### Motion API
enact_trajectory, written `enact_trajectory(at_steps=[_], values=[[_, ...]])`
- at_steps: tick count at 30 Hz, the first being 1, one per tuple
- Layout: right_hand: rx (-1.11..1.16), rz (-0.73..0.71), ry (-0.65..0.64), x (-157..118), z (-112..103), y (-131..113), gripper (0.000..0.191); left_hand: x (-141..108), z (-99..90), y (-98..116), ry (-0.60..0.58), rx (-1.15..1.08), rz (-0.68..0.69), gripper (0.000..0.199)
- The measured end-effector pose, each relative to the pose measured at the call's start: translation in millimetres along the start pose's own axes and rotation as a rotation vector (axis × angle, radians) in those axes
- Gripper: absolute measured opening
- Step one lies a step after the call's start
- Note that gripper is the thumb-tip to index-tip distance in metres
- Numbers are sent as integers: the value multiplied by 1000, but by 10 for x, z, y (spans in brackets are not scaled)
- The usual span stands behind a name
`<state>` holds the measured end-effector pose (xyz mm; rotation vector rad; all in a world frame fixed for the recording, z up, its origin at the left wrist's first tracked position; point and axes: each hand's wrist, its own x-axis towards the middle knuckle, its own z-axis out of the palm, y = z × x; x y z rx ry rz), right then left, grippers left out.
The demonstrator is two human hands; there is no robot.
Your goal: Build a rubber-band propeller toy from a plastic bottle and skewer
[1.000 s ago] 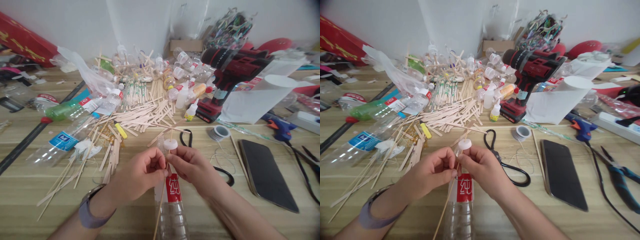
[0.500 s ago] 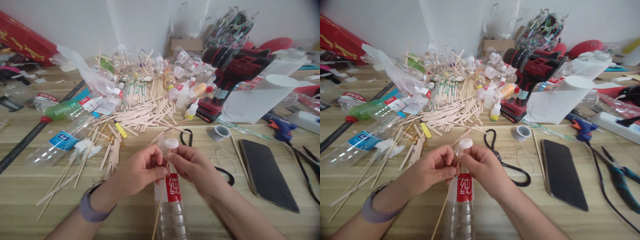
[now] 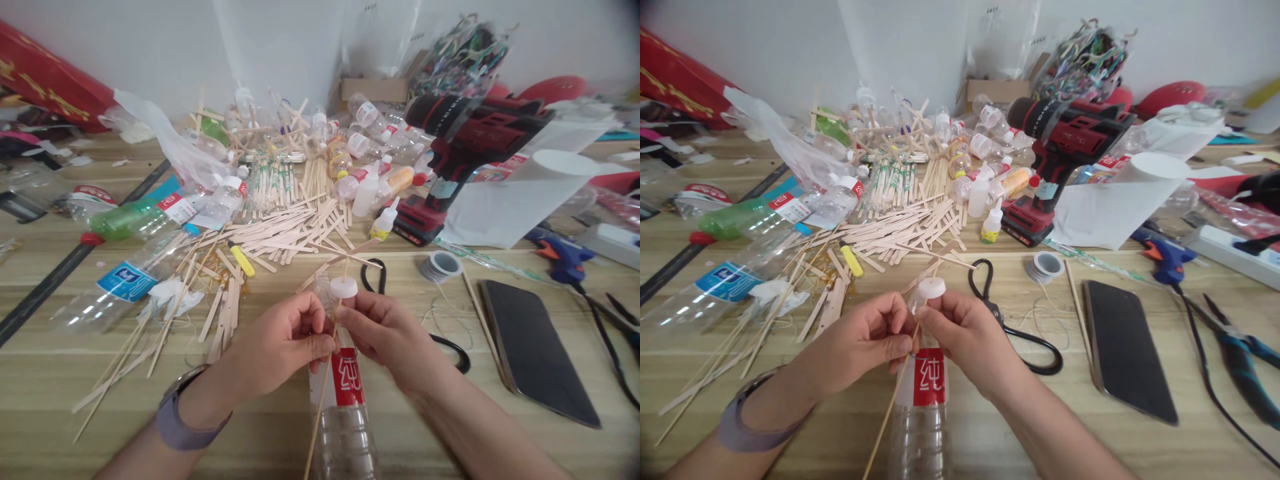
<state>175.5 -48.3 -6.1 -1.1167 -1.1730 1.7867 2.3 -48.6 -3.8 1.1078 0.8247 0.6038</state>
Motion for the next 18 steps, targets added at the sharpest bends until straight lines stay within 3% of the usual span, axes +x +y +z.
enact_trajectory(at_steps=[18], values=[[-16,32,39,-2,15,13,37,-14,2,-39,39,-67,-16,31]])
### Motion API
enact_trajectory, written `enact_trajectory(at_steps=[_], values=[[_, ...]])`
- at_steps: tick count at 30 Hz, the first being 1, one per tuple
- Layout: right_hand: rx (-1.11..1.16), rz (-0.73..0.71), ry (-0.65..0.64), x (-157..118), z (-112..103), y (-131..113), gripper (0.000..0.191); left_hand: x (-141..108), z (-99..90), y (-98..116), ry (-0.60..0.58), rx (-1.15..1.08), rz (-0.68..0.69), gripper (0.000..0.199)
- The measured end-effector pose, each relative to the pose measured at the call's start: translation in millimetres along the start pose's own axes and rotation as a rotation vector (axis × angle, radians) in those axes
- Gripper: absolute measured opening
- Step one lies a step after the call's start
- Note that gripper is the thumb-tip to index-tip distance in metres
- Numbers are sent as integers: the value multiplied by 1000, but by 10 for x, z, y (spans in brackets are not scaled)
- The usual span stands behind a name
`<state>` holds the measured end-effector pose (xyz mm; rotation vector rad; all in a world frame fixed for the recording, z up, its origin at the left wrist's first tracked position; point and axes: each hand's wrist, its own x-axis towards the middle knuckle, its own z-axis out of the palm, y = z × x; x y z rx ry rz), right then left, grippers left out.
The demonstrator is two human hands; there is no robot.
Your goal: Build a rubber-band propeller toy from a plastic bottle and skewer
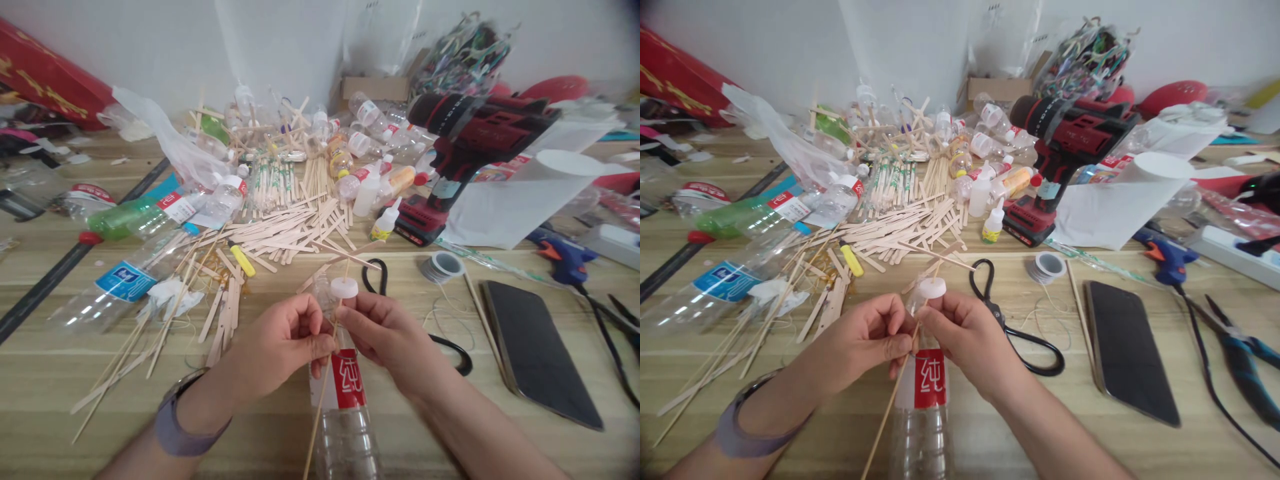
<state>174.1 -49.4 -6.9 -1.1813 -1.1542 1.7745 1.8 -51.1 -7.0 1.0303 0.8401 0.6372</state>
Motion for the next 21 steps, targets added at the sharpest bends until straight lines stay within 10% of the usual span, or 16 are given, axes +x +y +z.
enact_trajectory(at_steps=[21], values=[[27,-5,-150,-18,-13,9,36,18,12,-25,126,-239,-7,39]])
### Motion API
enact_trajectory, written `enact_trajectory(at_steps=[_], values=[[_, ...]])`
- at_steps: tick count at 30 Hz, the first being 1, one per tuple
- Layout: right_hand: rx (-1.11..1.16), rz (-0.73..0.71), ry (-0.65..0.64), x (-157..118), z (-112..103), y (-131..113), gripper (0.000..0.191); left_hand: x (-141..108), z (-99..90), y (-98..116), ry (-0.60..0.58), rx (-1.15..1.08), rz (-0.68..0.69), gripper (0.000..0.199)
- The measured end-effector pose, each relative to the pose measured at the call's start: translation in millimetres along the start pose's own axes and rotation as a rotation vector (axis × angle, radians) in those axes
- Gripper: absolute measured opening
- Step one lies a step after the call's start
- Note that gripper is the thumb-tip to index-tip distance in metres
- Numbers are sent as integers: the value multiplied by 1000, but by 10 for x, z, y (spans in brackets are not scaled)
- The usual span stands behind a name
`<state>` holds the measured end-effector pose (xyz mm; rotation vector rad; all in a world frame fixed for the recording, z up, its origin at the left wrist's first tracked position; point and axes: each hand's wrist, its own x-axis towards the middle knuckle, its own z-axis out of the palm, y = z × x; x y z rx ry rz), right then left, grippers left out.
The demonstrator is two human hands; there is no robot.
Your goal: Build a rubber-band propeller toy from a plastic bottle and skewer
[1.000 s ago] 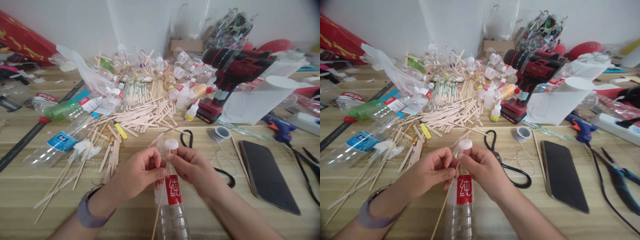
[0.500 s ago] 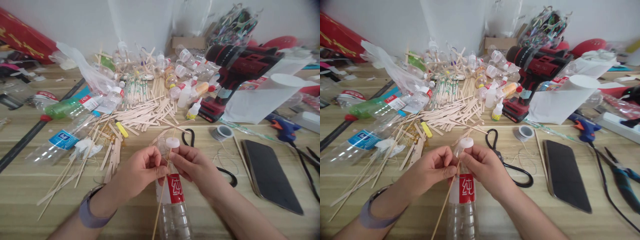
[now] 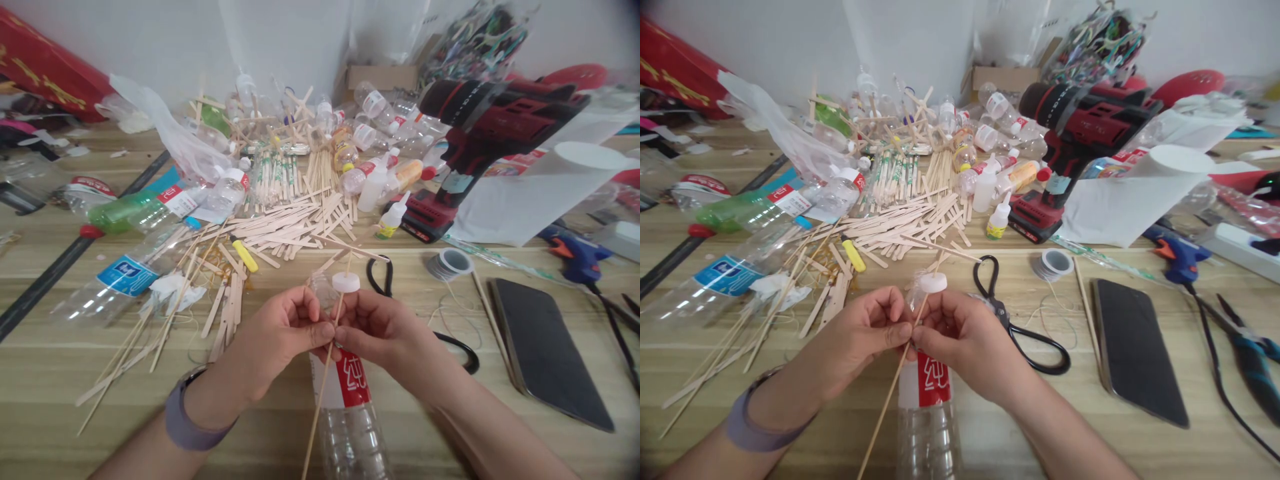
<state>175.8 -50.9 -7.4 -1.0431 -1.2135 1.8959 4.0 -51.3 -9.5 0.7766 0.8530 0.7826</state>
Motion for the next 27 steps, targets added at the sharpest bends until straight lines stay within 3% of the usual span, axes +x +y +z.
enact_trajectory(at_steps=[14,20,27], values=[[63,-52,55,9,9,24,26,-19,80,15,154,77,8,39],[-15,-84,150,23,-5,27,19,-68,114,29,147,148,-15,28],[-76,-145,264,31,-45,42,16,-148,138,39,110,383,-112,17]])
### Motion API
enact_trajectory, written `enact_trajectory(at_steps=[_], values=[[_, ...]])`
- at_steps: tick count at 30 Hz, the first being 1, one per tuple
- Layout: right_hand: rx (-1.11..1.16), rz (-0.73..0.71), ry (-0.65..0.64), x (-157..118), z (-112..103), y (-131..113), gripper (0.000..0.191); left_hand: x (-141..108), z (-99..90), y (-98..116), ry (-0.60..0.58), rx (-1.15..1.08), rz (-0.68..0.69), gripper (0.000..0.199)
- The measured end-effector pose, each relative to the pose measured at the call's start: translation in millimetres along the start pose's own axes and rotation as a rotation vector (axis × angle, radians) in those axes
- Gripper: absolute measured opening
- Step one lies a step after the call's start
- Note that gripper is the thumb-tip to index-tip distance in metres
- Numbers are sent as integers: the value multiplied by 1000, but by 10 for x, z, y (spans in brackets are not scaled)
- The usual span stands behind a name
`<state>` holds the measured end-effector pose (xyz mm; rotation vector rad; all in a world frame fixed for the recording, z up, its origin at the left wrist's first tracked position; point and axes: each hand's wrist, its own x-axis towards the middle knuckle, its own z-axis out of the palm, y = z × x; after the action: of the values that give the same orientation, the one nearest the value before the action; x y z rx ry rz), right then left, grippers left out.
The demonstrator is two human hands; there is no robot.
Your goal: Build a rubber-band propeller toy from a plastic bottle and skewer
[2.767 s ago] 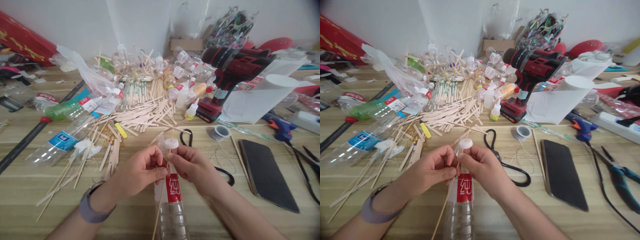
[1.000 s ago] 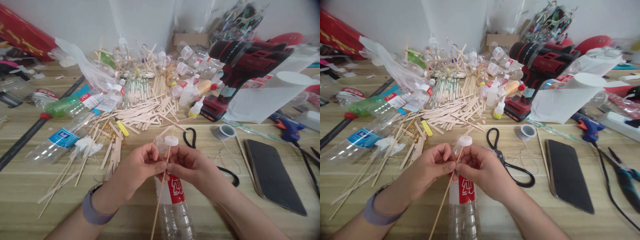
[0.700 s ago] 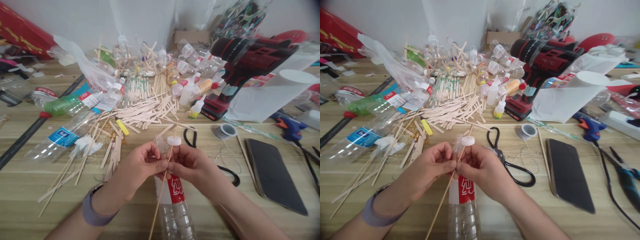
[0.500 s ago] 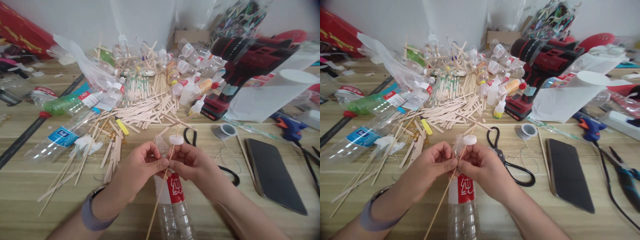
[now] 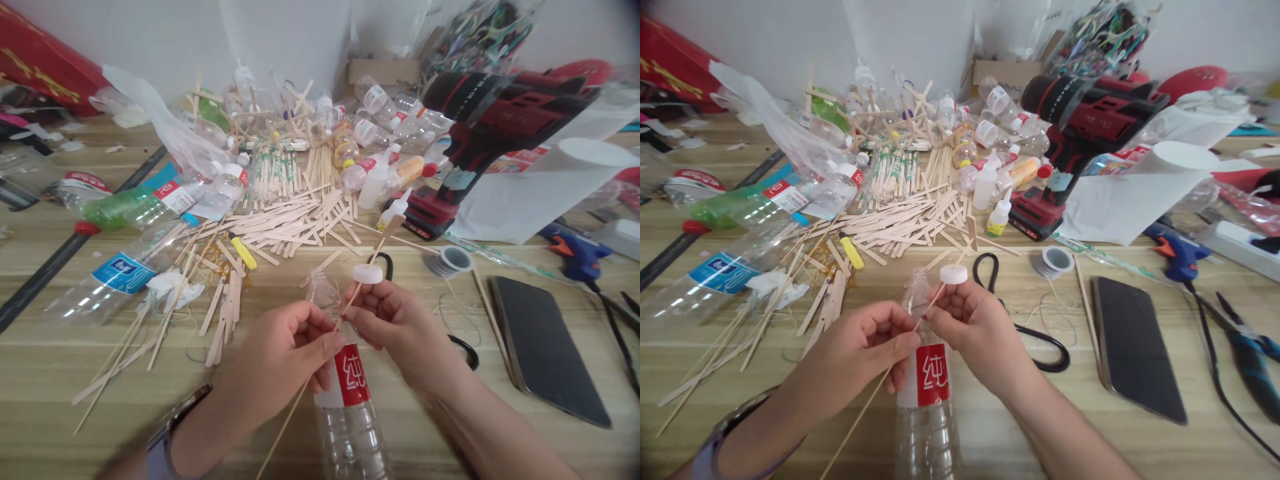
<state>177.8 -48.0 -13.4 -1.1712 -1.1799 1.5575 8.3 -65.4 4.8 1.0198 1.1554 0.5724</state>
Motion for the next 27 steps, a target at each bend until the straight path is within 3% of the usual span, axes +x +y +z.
enact_trajectory(at_steps=[27], values=[[103,-105,22,-14,26,28,23,41,46,-5,-77,-281,38,33]])
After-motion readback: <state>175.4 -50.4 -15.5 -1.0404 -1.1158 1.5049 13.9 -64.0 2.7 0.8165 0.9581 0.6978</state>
